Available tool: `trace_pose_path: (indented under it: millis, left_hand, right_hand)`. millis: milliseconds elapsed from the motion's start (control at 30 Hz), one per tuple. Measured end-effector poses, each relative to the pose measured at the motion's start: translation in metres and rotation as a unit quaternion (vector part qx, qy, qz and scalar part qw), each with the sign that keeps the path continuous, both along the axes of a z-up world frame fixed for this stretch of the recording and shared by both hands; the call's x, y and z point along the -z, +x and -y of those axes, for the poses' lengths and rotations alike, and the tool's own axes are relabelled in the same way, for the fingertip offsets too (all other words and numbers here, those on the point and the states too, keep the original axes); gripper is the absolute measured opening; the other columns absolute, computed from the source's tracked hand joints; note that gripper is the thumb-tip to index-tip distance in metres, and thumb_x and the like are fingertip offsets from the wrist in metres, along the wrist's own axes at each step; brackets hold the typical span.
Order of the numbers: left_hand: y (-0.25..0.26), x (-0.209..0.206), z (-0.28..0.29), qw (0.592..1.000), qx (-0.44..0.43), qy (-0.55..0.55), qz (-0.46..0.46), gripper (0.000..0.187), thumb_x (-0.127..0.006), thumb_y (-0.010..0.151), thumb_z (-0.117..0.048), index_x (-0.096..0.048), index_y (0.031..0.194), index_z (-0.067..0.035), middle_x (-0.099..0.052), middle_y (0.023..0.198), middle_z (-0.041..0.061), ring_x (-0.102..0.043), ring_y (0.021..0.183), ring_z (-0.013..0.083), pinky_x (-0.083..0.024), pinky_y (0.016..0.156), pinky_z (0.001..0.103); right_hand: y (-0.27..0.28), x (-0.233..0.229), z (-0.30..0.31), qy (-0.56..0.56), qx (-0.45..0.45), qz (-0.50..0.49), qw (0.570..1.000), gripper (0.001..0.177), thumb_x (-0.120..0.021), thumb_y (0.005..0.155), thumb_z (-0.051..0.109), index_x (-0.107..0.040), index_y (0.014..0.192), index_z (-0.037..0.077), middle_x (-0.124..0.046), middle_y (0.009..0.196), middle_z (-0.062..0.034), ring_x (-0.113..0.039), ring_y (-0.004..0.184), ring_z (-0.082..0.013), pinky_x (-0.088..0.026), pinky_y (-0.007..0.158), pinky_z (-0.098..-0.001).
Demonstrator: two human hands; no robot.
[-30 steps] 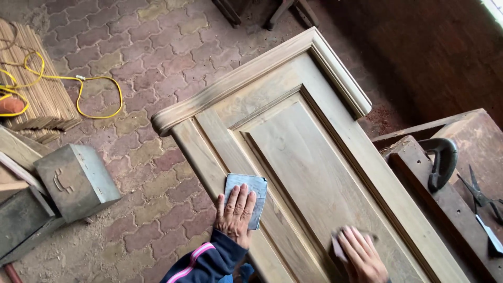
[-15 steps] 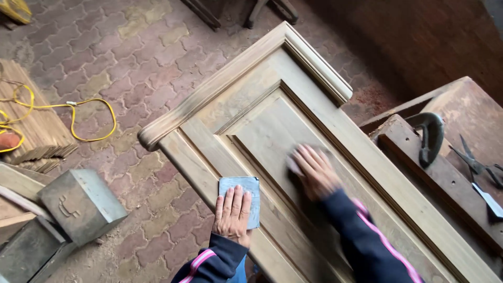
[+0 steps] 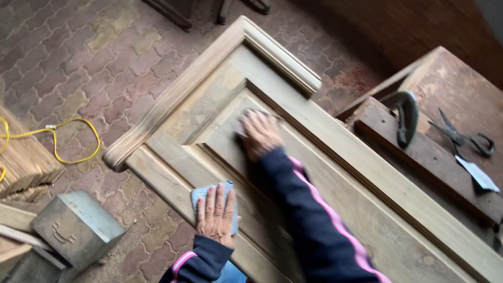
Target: Sanding a large wooden panel using sandpaper by hand.
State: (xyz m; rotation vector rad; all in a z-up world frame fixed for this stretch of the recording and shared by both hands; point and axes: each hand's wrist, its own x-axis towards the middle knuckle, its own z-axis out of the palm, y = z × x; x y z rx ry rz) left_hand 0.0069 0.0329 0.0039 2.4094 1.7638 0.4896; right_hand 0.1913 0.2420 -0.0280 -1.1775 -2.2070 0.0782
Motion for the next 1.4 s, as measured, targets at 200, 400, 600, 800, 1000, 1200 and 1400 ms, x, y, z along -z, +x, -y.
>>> trace_pose_path:
  millis: [200, 400, 600, 800, 1000, 1200, 1400]
  left_hand:
    - [0.001, 0.014, -0.035, 0.999, -0.036, -0.015, -0.018, 0.075, -0.059, 0.092, -0.03, -0.033, 0.157, -0.006, -0.028, 0.166, 0.018, -0.023, 0.155, 0.0361, -0.013, 0.126, 0.054]
    - [0.05, 0.066, -0.17, 0.992, -0.075, 0.052, -0.089, 0.08, -0.063, 0.099, -0.036, -0.027, 0.162, -0.004, -0.022, 0.171, 0.019, -0.018, 0.159, 0.0334, -0.011, 0.129, 0.053]
    - [0.227, 0.104, -0.138, 0.99, -0.104, 0.091, -0.017, 0.099, -0.062, 0.094, -0.052, -0.01, 0.166, -0.009, -0.005, 0.175, 0.015, -0.007, 0.164, 0.0277, -0.005, 0.133, 0.052]
    - [0.326, 0.064, 0.003, 0.941, 0.27, -0.131, -0.157, 0.083, -0.043, 0.089, -0.034, -0.007, 0.157, -0.004, -0.01, 0.166, 0.02, -0.014, 0.154, 0.0355, -0.009, 0.121, 0.056]
    - [0.104, 0.16, -0.197, 0.979, -0.012, 0.08, -0.189, 0.062, -0.014, 0.107, -0.025, -0.006, 0.163, -0.001, 0.003, 0.169, 0.007, 0.006, 0.156, 0.0144, 0.001, 0.124, 0.029]
    - [0.15, 0.116, -0.199, 0.991, -0.109, 0.032, -0.07, 0.089, -0.056, 0.094, -0.051, -0.022, 0.163, -0.006, -0.012, 0.171, 0.016, -0.009, 0.158, 0.0374, -0.006, 0.124, 0.063]
    - [0.324, 0.042, 0.049, 0.953, 0.181, -0.241, -0.02, 0.094, -0.055, 0.086, -0.04, -0.014, 0.163, -0.003, -0.014, 0.168, 0.024, -0.012, 0.148, 0.0478, -0.008, 0.12, 0.057]
  right_hand:
    - [0.034, -0.002, 0.047, -0.062, 0.077, 0.019, 0.995, 0.05, -0.064, 0.096, 0.032, -0.059, 0.138, 0.004, -0.056, 0.147, -0.0188, -0.049, 0.139, -0.0374, -0.036, 0.113, -0.0583]
    - [0.23, -0.062, 0.273, -0.011, 0.162, -0.049, 0.986, 0.029, -0.049, 0.104, 0.015, -0.067, 0.124, 0.004, -0.07, 0.125, -0.0163, -0.066, 0.121, -0.0331, -0.051, 0.11, -0.047]
    - [0.339, 0.01, 0.463, -0.07, 0.471, 0.038, 0.879, 0.034, -0.059, 0.11, 0.019, -0.064, 0.138, 0.002, -0.064, 0.137, -0.0214, -0.061, 0.133, -0.0384, -0.046, 0.121, -0.0452]
    - [0.377, 0.074, 0.478, -0.044, 0.476, 0.035, 0.878, 0.034, -0.057, 0.113, 0.019, -0.067, 0.14, 0.002, -0.065, 0.141, -0.0209, -0.058, 0.132, -0.0407, -0.043, 0.116, -0.049]
    - [0.444, 0.167, 0.504, 0.087, 0.406, 0.101, 0.904, 0.044, -0.061, 0.107, 0.023, -0.069, 0.139, -0.007, -0.072, 0.134, -0.0269, -0.066, 0.129, -0.0523, -0.047, 0.11, -0.0642]
    - [0.358, 0.047, 0.477, -0.075, 0.503, 0.08, 0.857, 0.036, -0.061, 0.11, 0.027, -0.067, 0.138, 0.005, -0.067, 0.134, -0.022, -0.061, 0.129, -0.0411, -0.046, 0.113, -0.0497]
    - [0.39, 0.088, 0.473, -0.024, 0.479, 0.05, 0.876, 0.037, -0.062, 0.105, 0.022, -0.067, 0.136, 0.004, -0.067, 0.133, -0.0208, -0.064, 0.13, -0.0401, -0.046, 0.109, -0.0493]
